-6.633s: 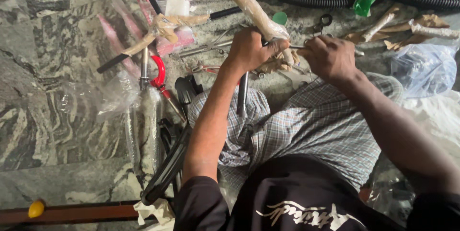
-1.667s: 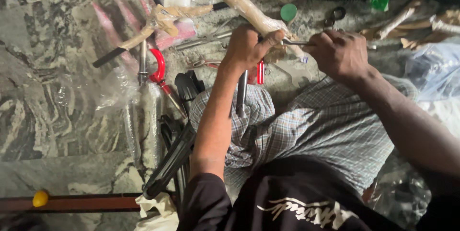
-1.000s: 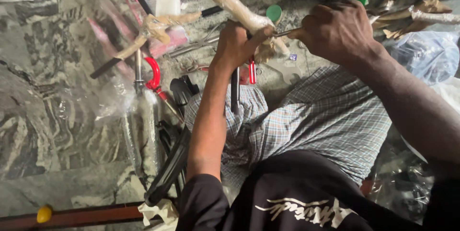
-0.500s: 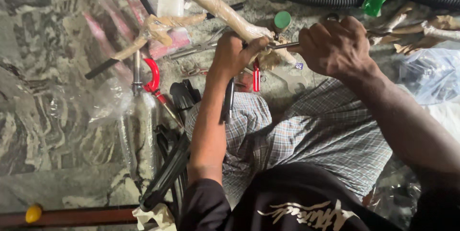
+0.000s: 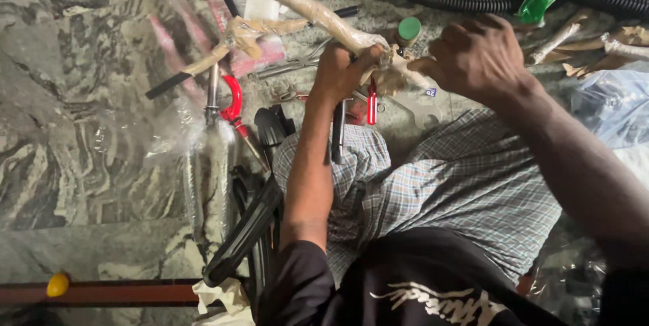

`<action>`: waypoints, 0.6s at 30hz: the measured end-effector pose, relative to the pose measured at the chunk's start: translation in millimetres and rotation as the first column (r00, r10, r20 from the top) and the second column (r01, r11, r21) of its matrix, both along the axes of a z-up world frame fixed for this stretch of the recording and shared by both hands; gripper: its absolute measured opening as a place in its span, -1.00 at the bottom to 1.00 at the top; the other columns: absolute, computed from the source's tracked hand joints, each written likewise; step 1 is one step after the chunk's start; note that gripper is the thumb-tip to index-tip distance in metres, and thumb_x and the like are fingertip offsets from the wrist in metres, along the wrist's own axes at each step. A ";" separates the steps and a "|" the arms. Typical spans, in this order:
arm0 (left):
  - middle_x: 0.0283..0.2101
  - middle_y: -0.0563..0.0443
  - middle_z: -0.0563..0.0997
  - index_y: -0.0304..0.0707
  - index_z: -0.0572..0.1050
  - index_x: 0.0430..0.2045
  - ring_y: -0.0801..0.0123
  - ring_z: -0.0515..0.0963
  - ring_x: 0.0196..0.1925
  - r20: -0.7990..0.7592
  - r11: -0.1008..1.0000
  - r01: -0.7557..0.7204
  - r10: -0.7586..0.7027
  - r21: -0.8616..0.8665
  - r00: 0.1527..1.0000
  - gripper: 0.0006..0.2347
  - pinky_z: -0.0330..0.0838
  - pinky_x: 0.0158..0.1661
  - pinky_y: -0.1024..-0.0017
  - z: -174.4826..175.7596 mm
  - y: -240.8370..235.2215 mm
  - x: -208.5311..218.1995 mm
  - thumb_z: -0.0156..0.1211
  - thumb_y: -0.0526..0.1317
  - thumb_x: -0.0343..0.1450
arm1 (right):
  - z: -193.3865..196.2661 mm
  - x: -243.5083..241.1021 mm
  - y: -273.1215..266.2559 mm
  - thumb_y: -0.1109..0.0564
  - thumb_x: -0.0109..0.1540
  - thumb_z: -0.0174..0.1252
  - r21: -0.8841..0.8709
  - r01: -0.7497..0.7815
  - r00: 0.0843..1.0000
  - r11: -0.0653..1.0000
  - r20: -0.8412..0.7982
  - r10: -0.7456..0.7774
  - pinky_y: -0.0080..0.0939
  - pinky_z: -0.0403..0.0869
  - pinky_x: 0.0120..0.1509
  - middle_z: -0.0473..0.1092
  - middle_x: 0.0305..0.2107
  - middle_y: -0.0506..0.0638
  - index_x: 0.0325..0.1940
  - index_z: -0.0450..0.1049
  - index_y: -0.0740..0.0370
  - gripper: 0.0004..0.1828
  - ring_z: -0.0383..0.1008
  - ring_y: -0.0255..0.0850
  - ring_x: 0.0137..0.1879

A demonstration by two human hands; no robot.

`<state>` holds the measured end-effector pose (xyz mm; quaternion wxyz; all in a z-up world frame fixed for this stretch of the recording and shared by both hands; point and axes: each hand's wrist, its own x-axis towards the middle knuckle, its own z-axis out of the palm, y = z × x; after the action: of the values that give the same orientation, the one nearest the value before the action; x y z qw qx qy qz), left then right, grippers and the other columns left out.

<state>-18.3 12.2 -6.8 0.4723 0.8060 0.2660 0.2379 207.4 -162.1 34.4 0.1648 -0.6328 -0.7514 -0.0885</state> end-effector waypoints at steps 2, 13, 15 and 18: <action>-0.34 -0.11 0.74 -0.33 0.67 -0.23 0.24 0.74 -0.28 0.038 0.999 -0.018 0.020 -0.050 0.999 -0.63 0.56 -0.24 0.32 -6.6 -1.5 -4.5 0.23 0.06 0.43 | 9.7 -2.9 -4.2 -0.23 0.36 0.23 -0.076 0.034 0.999 0.997 0.039 -0.031 -0.20 0.12 -0.47 0.26 -0.68 -0.14 -0.61 0.38 0.10 -0.44 0.04 -0.34 -0.60; -0.54 0.00 0.68 -0.27 0.71 -0.34 0.35 0.70 -0.47 0.010 0.998 -0.006 0.007 -0.069 1.000 -0.53 0.50 -0.41 0.35 -30.9 -0.3 -0.5 0.15 0.21 0.44 | -8.2 -19.8 3.7 -0.13 0.43 0.26 0.005 0.135 0.985 0.991 0.104 -0.134 -0.22 0.34 -0.36 0.45 -0.44 -0.06 -0.37 0.53 0.13 -0.60 0.37 -0.31 -0.43; -0.59 0.04 0.65 -0.22 0.72 -0.42 0.38 0.70 -0.47 -0.014 0.997 0.018 -0.019 -0.069 1.000 -0.45 0.50 -0.41 0.36 -34.4 2.8 1.6 0.07 0.31 0.45 | -23.0 -27.0 3.8 -0.14 0.40 0.26 -0.135 0.218 0.976 0.967 0.032 -0.216 -0.24 0.29 -0.51 0.46 -0.43 -0.03 -0.32 0.58 0.10 -0.66 0.34 -0.28 -0.52; -0.56 0.11 0.64 -0.19 0.69 -0.24 0.42 0.68 -0.45 0.082 1.000 0.030 -0.029 -0.008 0.996 -0.36 0.51 -0.43 0.40 -35.4 4.3 3.1 -0.06 0.41 0.45 | -37.6 -31.4 5.0 -0.12 0.48 0.21 0.054 0.124 0.958 0.991 -0.266 -0.105 -0.21 0.33 -0.39 0.49 -0.36 -0.03 -0.18 0.56 0.16 -0.67 0.42 -0.28 -0.35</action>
<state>-15.2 16.6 -42.2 0.4898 0.7973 0.2357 0.2625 176.0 -157.1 -3.2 0.2794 -0.6753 -0.6814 -0.0399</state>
